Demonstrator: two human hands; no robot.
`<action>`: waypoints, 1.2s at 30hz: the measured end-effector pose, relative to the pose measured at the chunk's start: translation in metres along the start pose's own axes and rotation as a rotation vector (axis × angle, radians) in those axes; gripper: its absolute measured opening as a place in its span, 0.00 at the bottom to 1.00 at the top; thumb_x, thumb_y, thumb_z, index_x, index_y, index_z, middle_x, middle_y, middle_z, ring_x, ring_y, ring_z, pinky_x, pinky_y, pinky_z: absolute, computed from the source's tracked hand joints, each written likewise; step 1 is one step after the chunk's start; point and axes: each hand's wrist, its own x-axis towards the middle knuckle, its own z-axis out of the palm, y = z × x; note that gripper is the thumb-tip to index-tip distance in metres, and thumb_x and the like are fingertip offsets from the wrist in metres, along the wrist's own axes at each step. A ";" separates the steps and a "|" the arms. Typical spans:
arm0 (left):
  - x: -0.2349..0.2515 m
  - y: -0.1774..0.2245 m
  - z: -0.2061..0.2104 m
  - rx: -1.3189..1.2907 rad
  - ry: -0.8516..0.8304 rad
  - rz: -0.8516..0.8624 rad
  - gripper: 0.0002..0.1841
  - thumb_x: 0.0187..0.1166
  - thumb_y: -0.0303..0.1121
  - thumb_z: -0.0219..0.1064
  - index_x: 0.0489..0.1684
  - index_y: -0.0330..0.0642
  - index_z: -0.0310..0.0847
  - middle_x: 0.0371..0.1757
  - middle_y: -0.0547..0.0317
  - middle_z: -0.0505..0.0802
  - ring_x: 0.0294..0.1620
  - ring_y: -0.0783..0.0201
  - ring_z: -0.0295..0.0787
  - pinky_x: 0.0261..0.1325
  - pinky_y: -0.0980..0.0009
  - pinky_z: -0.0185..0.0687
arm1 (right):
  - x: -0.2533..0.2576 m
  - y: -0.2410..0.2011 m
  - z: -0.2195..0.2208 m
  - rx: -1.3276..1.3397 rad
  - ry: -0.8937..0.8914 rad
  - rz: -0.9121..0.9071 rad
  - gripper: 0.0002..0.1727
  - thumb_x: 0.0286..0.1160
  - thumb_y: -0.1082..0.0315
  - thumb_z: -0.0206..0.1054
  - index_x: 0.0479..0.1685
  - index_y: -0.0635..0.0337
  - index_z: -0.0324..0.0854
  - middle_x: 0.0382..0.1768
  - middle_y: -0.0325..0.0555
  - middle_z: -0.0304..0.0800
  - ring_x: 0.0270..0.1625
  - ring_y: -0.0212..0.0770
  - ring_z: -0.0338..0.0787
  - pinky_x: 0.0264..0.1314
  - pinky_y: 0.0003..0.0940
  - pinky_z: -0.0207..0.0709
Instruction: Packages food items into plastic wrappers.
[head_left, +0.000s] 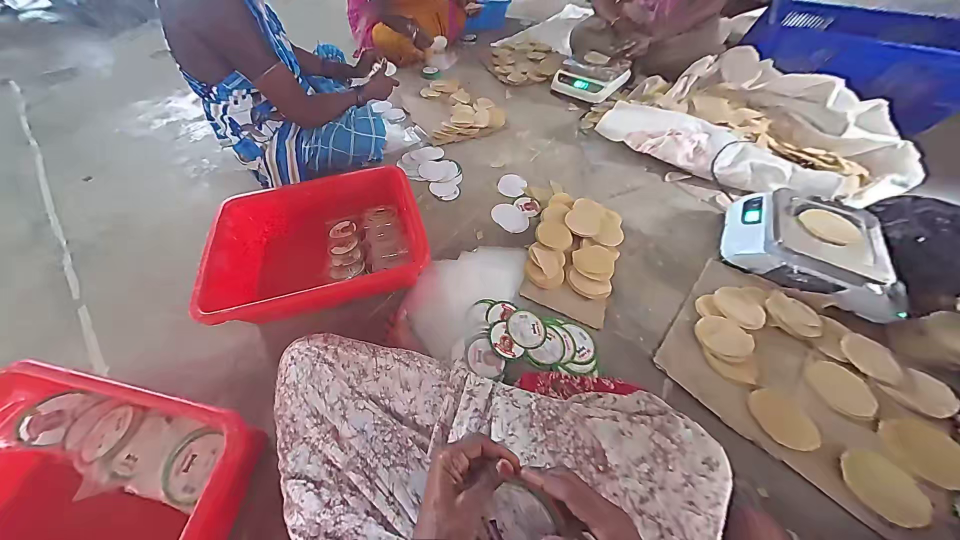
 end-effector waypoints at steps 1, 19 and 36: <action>0.002 0.002 0.000 -0.067 0.052 0.001 0.07 0.81 0.21 0.64 0.45 0.32 0.89 0.40 0.59 0.96 0.41 0.72 0.92 0.51 0.73 0.89 | 0.000 0.001 0.003 0.020 0.073 -0.017 0.23 0.74 0.63 0.77 0.64 0.68 0.84 0.55 0.52 0.91 0.50 0.32 0.91 0.55 0.31 0.88; 0.016 0.000 -0.009 -0.255 -0.017 0.009 0.09 0.85 0.26 0.61 0.49 0.33 0.88 0.47 0.47 0.97 0.47 0.59 0.96 0.59 0.63 0.91 | 0.006 0.000 -0.002 0.044 0.123 -0.016 0.05 0.72 0.76 0.73 0.40 0.69 0.91 0.36 0.43 0.96 0.36 0.23 0.92 0.43 0.22 0.87; 0.030 0.046 -0.025 0.881 -0.392 0.523 0.15 0.79 0.47 0.69 0.29 0.47 0.94 0.41 0.54 0.92 0.57 0.51 0.86 0.69 0.52 0.75 | 0.023 -0.028 -0.038 -0.593 0.151 -0.090 0.15 0.70 0.53 0.77 0.30 0.56 0.91 0.43 0.54 0.91 0.48 0.44 0.91 0.49 0.37 0.85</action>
